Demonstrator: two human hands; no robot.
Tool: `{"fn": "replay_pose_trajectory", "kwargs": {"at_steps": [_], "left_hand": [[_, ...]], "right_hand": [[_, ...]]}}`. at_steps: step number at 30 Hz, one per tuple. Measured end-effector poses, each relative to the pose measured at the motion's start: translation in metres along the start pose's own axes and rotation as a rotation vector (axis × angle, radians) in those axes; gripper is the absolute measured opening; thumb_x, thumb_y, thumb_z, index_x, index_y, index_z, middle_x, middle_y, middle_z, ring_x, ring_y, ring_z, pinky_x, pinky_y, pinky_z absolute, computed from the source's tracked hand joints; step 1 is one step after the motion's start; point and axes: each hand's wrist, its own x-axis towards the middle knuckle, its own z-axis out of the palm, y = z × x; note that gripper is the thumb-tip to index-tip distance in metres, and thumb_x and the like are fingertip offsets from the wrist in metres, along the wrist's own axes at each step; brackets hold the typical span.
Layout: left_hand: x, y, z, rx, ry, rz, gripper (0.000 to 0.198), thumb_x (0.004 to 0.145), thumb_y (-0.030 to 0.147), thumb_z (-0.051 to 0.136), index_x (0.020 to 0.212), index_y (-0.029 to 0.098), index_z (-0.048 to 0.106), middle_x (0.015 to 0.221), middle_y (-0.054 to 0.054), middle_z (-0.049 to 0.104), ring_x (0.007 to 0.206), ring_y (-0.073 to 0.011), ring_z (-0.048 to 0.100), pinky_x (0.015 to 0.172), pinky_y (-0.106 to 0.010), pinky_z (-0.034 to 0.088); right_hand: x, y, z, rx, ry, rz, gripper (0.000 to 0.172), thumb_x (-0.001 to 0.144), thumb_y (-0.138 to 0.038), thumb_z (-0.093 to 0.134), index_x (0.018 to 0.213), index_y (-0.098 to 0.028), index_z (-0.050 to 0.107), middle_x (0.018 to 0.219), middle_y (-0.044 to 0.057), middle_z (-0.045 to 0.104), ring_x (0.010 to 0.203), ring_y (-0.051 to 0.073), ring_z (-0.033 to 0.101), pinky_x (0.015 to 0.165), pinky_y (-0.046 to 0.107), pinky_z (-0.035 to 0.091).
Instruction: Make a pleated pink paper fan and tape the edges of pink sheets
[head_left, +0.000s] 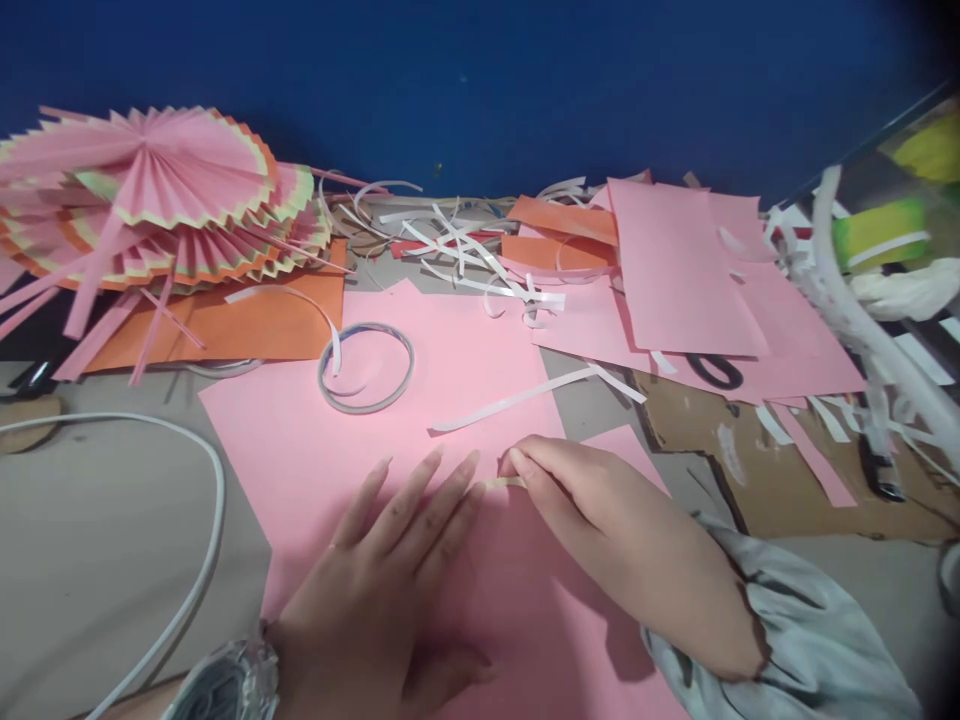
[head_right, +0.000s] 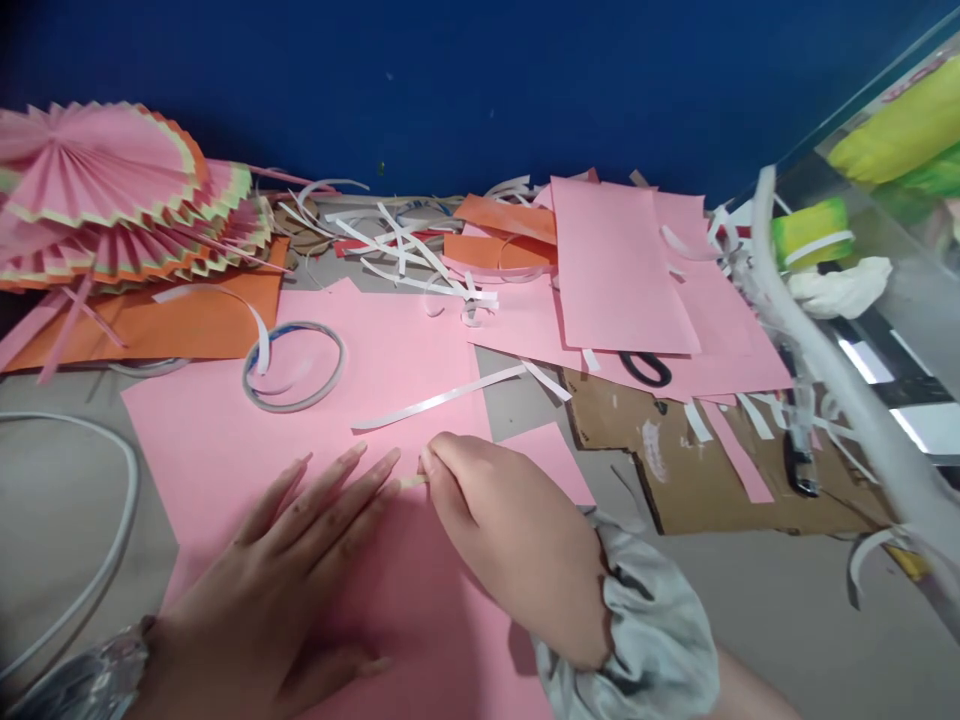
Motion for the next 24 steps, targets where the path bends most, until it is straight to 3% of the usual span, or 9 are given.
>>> {"fn": "replay_pose_trajectory", "kwargs": {"at_steps": [6, 11, 15, 19, 24], "left_hand": [[-0.001, -0.004, 0.003, 0.007, -0.019, 0.004, 0.077, 0.082, 0.064, 0.032, 0.137, 0.011, 0.035, 0.145, -0.007, 0.031, 0.134, -0.0274, 0.022, 0.109, -0.043, 0.004], [0.0, -0.004, -0.001, 0.025, -0.079, 0.015, 0.074, 0.083, 0.064, 0.03, 0.137, 0.014, 0.034, 0.145, -0.005, 0.03, 0.134, -0.0274, 0.021, 0.109, -0.044, 0.006], [0.002, -0.004, -0.002, 0.023, -0.052, 0.027, 0.073, 0.083, 0.063, 0.033, 0.135, 0.013, 0.038, 0.144, -0.007, 0.032, 0.133, -0.0287, 0.023, 0.108, -0.045, 0.009], [0.002, -0.003, 0.0, 0.016, 0.005, 0.03, 0.072, 0.082, 0.06, 0.039, 0.134, 0.01, 0.04, 0.144, -0.01, 0.033, 0.133, -0.0281, 0.024, 0.109, -0.044, 0.01], [-0.002, 0.0, 0.003, -0.015, 0.047, -0.032, 0.073, 0.079, 0.063, 0.041, 0.13, 0.011, 0.045, 0.141, -0.009, 0.038, 0.132, -0.0255, 0.026, 0.111, -0.041, 0.007]], "right_hand": [[-0.003, 0.005, 0.003, -0.033, -0.001, 0.033, 0.017, 0.09, -0.024, 0.037, 0.086, -0.025, 0.053, 0.077, -0.002, 0.062, 0.065, 0.014, 0.057, 0.06, 0.028, 0.038], [-0.006, 0.007, 0.005, -0.088, 0.064, 0.036, 0.011, 0.087, -0.026, 0.043, 0.085, -0.027, 0.054, 0.072, -0.004, 0.063, 0.061, 0.014, 0.058, 0.055, 0.027, 0.039], [-0.009, 0.009, 0.001, -0.174, 0.118, 0.05, 0.011, 0.085, -0.032, 0.044, 0.088, -0.029, 0.054, 0.065, -0.005, 0.063, 0.055, 0.016, 0.058, 0.05, 0.028, 0.038], [-0.015, 0.011, -0.009, -0.289, 0.066, 0.039, 0.017, 0.085, -0.035, 0.042, 0.076, -0.026, 0.054, 0.061, -0.002, 0.061, 0.055, 0.018, 0.059, 0.05, 0.029, 0.04], [-0.019, 0.014, -0.024, -0.373, 0.103, 0.027, 0.018, 0.085, -0.033, 0.042, 0.073, -0.025, 0.054, 0.061, 0.0, 0.059, 0.053, 0.018, 0.056, 0.048, 0.029, 0.04]]}}
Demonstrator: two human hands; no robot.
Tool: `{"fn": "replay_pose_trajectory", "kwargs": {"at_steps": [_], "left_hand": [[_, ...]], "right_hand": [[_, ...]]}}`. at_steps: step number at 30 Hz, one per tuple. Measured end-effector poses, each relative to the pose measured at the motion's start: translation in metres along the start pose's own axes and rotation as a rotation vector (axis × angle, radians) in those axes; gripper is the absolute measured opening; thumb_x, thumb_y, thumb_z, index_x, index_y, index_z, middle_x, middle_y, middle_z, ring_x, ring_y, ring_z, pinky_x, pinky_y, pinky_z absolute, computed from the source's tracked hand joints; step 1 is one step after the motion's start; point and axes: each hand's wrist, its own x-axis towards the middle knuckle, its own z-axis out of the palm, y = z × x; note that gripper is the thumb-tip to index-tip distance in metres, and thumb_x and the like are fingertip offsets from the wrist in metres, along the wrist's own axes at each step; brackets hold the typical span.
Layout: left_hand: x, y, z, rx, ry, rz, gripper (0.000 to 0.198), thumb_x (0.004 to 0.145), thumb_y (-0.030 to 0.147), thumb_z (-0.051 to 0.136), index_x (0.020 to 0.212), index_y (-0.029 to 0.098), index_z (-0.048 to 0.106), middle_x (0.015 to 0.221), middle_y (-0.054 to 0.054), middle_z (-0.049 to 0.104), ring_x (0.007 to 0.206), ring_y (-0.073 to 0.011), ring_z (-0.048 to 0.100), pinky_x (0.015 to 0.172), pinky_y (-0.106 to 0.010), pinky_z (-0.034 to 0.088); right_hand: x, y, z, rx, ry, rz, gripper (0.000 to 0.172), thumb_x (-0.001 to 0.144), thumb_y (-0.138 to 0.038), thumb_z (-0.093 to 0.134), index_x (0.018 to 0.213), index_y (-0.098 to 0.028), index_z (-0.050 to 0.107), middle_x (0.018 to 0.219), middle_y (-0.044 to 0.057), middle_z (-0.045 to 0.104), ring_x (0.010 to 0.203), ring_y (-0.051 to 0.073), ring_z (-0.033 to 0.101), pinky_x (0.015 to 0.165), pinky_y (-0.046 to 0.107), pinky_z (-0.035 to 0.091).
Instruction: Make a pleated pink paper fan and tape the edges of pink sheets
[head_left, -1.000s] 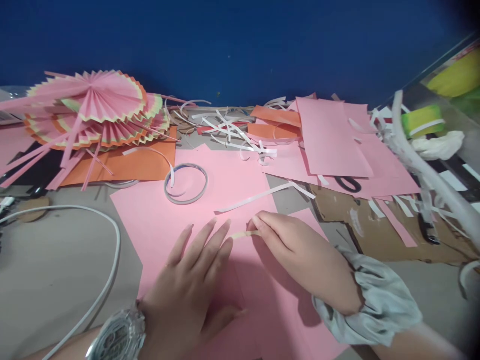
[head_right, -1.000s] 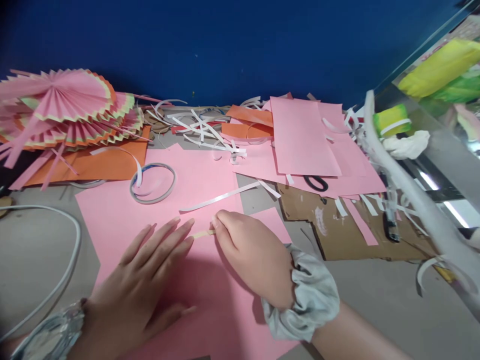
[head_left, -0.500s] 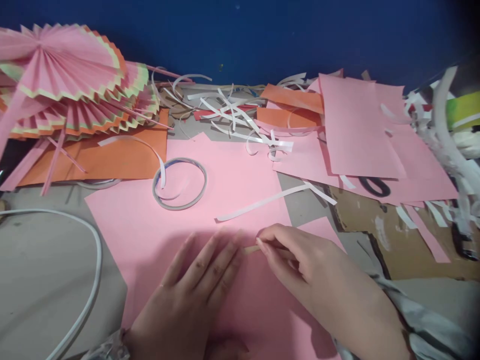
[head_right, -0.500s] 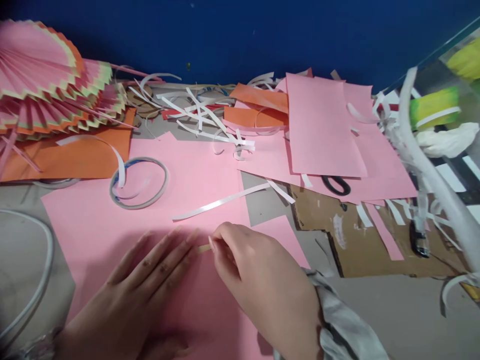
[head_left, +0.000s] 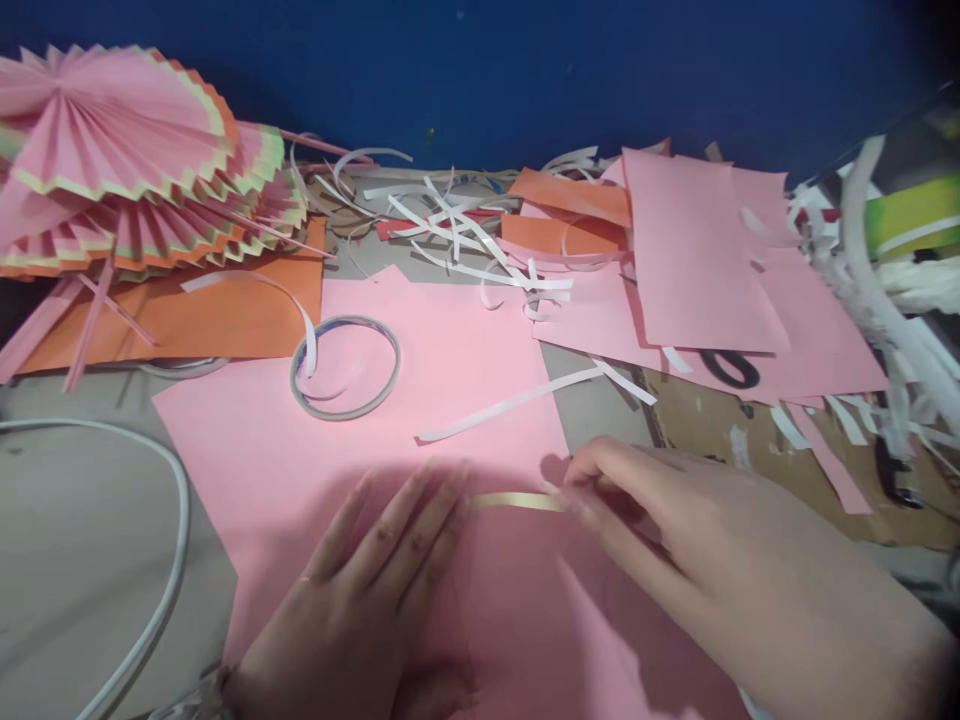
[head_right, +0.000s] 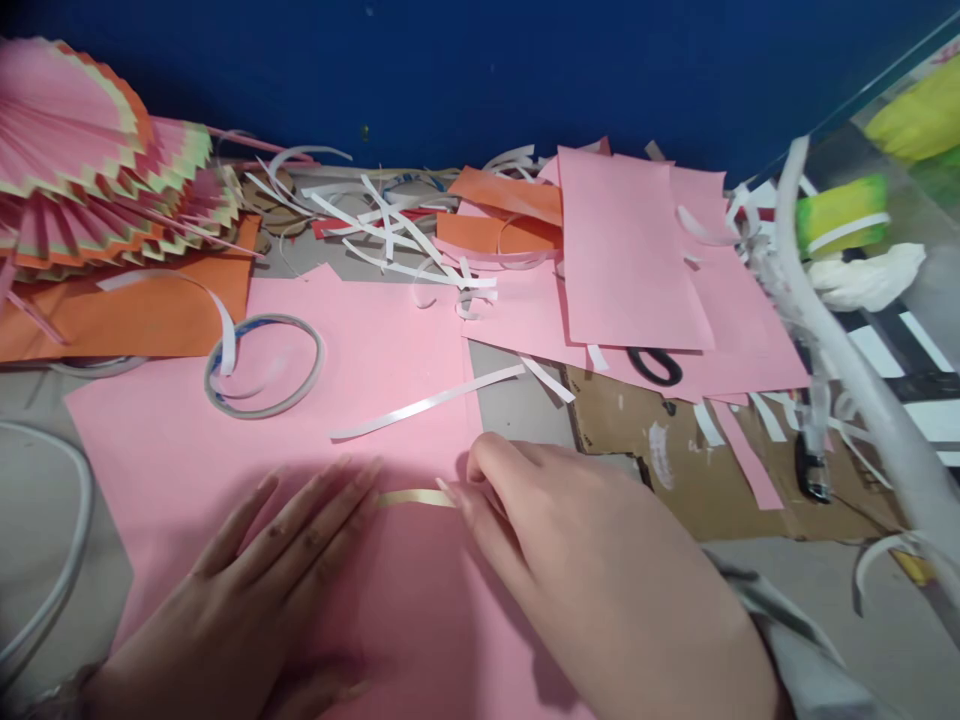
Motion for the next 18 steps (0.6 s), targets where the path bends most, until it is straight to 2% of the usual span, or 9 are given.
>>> {"fn": "replay_pose_trajectory", "kwargs": {"at_steps": [7, 10, 14, 18], "left_hand": [[-0.005, 0.002, 0.0, -0.009, 0.064, 0.007, 0.07, 0.079, 0.058, 0.047, 0.129, 0.008, 0.046, 0.141, -0.013, 0.037, 0.13, -0.0294, 0.031, 0.109, -0.044, 0.014], [-0.003, 0.001, -0.001, 0.003, 0.074, 0.03, 0.067, 0.082, 0.053, 0.047, 0.131, 0.008, 0.043, 0.142, -0.014, 0.034, 0.131, -0.0308, 0.029, 0.109, -0.046, 0.014], [0.001, 0.003, -0.002, 0.023, -0.011, 0.09, 0.065, 0.087, 0.053, 0.037, 0.137, 0.012, 0.034, 0.146, -0.008, 0.027, 0.135, -0.0252, 0.022, 0.111, -0.041, 0.007], [0.002, 0.003, -0.001, 0.026, -0.051, 0.077, 0.07, 0.086, 0.057, 0.034, 0.139, 0.012, 0.029, 0.148, -0.007, 0.024, 0.136, -0.0234, 0.019, 0.112, -0.039, 0.002]], "right_hand": [[-0.006, -0.003, -0.002, 0.181, -0.028, -0.119, 0.019, 0.086, -0.033, 0.045, 0.071, -0.022, 0.049, 0.08, 0.001, 0.056, 0.074, 0.017, 0.055, 0.066, 0.032, 0.043], [-0.009, -0.008, 0.003, 0.313, -0.087, -0.041, 0.018, 0.087, -0.033, 0.046, 0.072, -0.023, 0.043, 0.077, 0.0, 0.055, 0.07, 0.015, 0.053, 0.062, 0.029, 0.043], [-0.009, -0.01, 0.008, 0.423, -0.187, 0.031, 0.02, 0.089, -0.037, 0.041, 0.074, -0.024, 0.042, 0.067, -0.003, 0.053, 0.061, 0.013, 0.051, 0.057, 0.026, 0.041], [-0.008, -0.006, 0.005, 0.425, -0.203, 0.078, 0.012, 0.087, -0.034, 0.045, 0.095, -0.026, 0.048, 0.067, -0.004, 0.056, 0.058, 0.013, 0.053, 0.054, 0.024, 0.04]]}}
